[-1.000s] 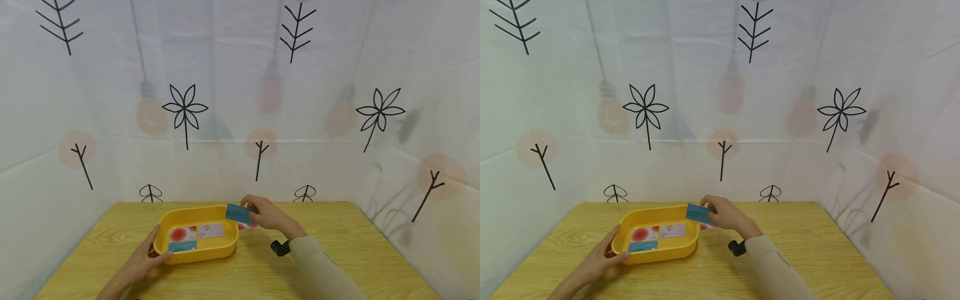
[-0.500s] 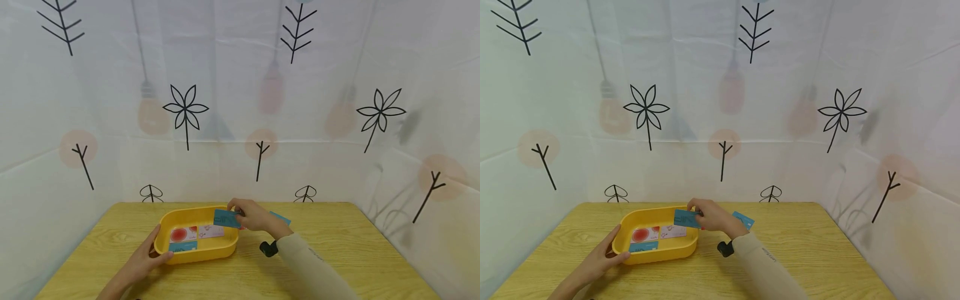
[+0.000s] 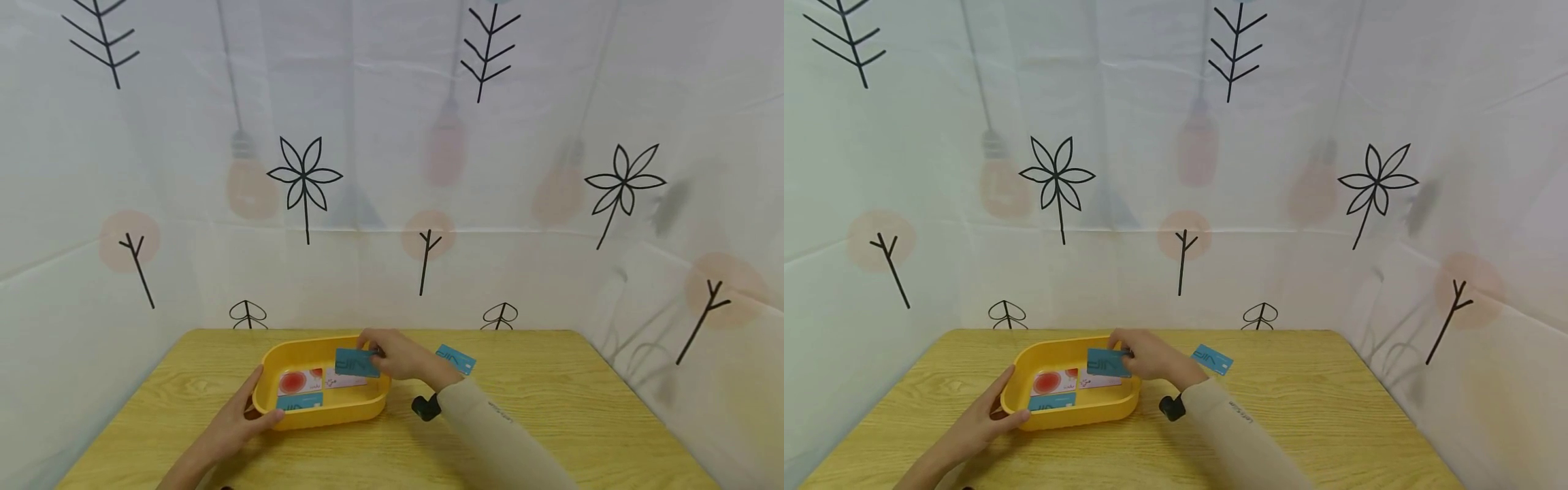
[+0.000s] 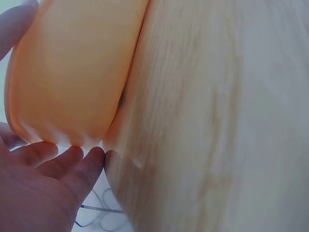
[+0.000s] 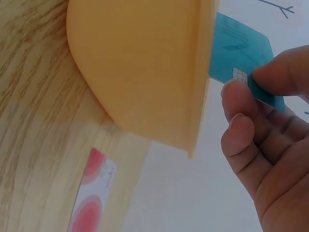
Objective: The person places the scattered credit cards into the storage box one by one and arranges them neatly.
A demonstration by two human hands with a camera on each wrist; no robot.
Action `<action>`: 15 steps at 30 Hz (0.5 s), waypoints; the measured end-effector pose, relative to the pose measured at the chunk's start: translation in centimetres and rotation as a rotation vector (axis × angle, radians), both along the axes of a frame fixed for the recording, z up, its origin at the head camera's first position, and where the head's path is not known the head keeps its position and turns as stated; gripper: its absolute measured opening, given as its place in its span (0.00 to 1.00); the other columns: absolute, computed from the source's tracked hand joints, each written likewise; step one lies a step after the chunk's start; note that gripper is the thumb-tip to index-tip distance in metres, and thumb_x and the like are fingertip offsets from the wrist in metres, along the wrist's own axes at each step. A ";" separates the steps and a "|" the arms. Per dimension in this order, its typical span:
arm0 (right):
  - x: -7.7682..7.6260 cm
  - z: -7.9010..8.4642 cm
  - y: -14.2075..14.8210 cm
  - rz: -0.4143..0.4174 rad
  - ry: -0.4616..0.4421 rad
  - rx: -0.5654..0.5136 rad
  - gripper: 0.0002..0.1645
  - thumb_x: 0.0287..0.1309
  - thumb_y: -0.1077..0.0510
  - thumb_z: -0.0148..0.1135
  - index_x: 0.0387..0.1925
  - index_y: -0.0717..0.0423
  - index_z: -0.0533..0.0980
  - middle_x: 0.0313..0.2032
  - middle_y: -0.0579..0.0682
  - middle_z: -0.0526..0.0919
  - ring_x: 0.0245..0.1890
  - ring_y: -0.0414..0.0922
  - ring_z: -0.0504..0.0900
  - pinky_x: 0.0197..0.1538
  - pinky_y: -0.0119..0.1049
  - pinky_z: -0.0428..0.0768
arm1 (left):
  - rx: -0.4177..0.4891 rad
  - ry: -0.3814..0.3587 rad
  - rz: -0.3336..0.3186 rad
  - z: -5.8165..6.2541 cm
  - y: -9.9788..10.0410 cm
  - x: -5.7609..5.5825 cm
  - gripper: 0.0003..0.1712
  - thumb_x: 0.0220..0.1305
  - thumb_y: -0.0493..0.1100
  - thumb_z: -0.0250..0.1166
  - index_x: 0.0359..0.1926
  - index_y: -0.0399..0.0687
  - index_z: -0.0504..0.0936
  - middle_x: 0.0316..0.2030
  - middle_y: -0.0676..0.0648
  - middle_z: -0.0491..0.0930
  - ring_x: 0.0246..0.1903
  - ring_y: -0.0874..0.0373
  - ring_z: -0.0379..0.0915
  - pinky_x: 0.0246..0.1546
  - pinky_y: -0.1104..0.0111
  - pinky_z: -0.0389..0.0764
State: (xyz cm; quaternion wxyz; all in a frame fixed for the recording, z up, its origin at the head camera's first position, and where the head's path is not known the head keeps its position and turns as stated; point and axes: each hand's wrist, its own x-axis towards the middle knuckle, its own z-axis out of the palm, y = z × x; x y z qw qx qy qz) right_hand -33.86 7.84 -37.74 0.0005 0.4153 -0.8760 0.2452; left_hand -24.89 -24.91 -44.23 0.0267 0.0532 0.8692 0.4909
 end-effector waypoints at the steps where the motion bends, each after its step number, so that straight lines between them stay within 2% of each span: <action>1: 0.0 -0.1 -0.1 0.010 0.002 -0.003 0.18 0.63 0.66 0.52 0.52 0.46 0.73 0.38 0.42 0.77 0.30 0.38 0.71 0.35 0.30 0.74 | 0.000 -0.001 -0.001 0.0 0.0 0.0 0.59 0.58 0.55 0.68 0.76 0.46 0.38 0.72 0.33 0.45 0.67 0.40 0.55 0.59 0.59 0.71; 8: -0.2 -0.5 -1.2 0.042 -0.023 0.021 0.19 0.63 0.67 0.51 0.51 0.45 0.71 0.27 0.43 0.73 0.21 0.37 0.64 0.29 0.29 0.68 | 0.004 -0.003 -0.002 -0.1 -0.1 -0.1 0.59 0.58 0.55 0.68 0.76 0.46 0.38 0.72 0.33 0.45 0.66 0.41 0.57 0.58 0.61 0.72; 15: -0.3 -0.9 -1.9 0.057 -0.064 0.053 0.18 0.63 0.67 0.52 0.51 0.46 0.72 0.21 0.42 0.68 0.19 0.36 0.63 0.27 0.27 0.66 | -0.009 -0.008 0.003 -0.1 -0.1 -0.1 0.59 0.58 0.56 0.68 0.76 0.46 0.38 0.72 0.33 0.45 0.66 0.40 0.56 0.58 0.58 0.71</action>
